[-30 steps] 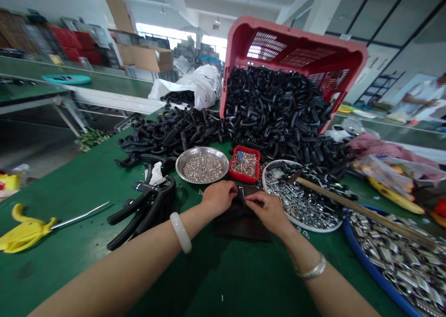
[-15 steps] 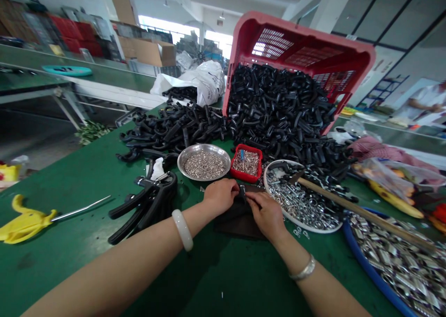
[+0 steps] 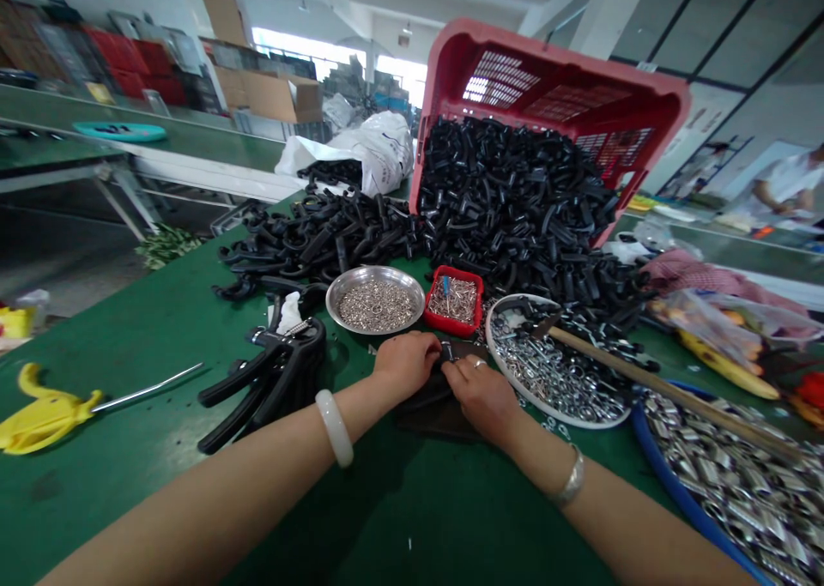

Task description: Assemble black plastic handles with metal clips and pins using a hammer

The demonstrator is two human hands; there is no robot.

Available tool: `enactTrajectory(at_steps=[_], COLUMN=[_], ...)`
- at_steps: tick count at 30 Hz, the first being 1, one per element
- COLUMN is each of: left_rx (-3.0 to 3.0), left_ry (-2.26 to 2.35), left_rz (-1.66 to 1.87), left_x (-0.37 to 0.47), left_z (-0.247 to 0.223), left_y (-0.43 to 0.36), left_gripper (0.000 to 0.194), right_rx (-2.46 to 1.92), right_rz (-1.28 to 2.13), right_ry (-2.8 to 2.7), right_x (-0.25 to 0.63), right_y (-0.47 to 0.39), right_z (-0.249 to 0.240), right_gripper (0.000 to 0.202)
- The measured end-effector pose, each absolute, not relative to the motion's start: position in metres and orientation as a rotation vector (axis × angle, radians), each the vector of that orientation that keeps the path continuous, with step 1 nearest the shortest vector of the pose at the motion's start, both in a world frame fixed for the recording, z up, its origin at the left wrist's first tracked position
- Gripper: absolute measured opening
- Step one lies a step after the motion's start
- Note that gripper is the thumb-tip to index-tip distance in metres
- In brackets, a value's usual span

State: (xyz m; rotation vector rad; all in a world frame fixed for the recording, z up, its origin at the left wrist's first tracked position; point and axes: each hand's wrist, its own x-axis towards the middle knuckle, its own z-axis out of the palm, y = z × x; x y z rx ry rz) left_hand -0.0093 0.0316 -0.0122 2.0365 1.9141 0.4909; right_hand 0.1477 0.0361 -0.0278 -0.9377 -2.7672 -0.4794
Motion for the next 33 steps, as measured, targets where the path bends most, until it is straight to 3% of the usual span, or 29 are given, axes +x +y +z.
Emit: enactTrajectory(at_steps=[10, 21, 33], left_rx=[2.091, 2.411, 2.508], left_ry=[1.852, 1.549, 1.603], left_rz=[0.513, 0.586, 0.430], left_x=[-0.010, 0.000, 0.002], left_z=[-0.013, -0.029, -0.017], left_y=[0.040, 0.052, 0.052], left_gripper=[0.017, 0.017, 0.015], right_rx=[-0.950, -0.901, -0.902], right_rz=[-0.103, 0.117, 0.175], right_ry=[-2.655, -2.458, -2.438], right_x=[0.174, 0.197, 0.200], right_y=[0.027, 0.018, 0.018], right_z=[-0.033, -0.053, -0.052], right_gripper=[0.041, 0.035, 0.035])
